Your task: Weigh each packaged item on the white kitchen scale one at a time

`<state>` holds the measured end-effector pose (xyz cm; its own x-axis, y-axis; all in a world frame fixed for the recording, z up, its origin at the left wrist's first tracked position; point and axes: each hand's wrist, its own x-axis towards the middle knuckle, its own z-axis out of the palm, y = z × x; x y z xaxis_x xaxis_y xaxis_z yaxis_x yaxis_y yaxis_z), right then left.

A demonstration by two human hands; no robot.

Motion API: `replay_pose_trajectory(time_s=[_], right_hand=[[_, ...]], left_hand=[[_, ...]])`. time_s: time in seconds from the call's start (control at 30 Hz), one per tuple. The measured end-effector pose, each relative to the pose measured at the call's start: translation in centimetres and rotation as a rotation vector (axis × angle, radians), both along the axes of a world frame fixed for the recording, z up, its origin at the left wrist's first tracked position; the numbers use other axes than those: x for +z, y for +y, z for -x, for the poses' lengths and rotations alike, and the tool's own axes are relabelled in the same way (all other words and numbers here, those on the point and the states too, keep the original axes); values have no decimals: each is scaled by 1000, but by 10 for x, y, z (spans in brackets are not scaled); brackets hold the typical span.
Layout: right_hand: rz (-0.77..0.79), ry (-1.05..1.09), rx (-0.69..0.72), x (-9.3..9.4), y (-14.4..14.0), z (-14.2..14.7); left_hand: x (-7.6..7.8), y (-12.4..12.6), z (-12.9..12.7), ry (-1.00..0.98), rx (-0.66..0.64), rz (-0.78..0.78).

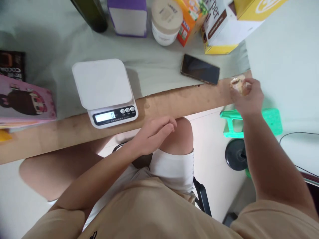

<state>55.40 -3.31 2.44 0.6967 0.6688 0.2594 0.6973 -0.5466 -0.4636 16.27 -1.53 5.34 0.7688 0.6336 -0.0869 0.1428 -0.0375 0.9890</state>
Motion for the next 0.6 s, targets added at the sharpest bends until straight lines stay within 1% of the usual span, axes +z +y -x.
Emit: replay_pose_trajectory(time_s=[0.03, 0.07, 0.1, 0.17, 0.2, 0.27, 0.3, 0.4, 0.47, 0.53, 0.6], right_hand=[[-3, -2, 15, 2, -6, 13], [-4, -14, 63, 5, -11, 28], [-12, -30, 149, 7, -13, 46], [-73, -73, 402, 11, -9, 90], [-119, -84, 549, 13, -3, 116], [-194, -93, 813, 19, 17, 169], [-228, -90, 910, 22, 29, 196], [-223, 70, 982, 32, 66, 268], [-195, 212, 1011, 36, 85, 304], [-153, 293, 1044, 37, 99, 327], [-91, 292, 1079, 36, 106, 338]], left_hand=[[-2, 0, 3, 6, 27, -17], [-3, 1, 6, 11, 63, -39], [-4, 2, 9, 10, 109, -69], [-4, 8, 18, -4, 211, -144], [-3, 13, 24, -21, 261, -190], [-1, 26, 39, -61, 343, -280], [0, 34, 48, -77, 377, -316], [2, 57, 82, -102, 506, -397], [1, 68, 107, -115, 601, -415], [-3, 71, 128, -156, 681, -368], [-8, 66, 142, -215, 735, -290]])
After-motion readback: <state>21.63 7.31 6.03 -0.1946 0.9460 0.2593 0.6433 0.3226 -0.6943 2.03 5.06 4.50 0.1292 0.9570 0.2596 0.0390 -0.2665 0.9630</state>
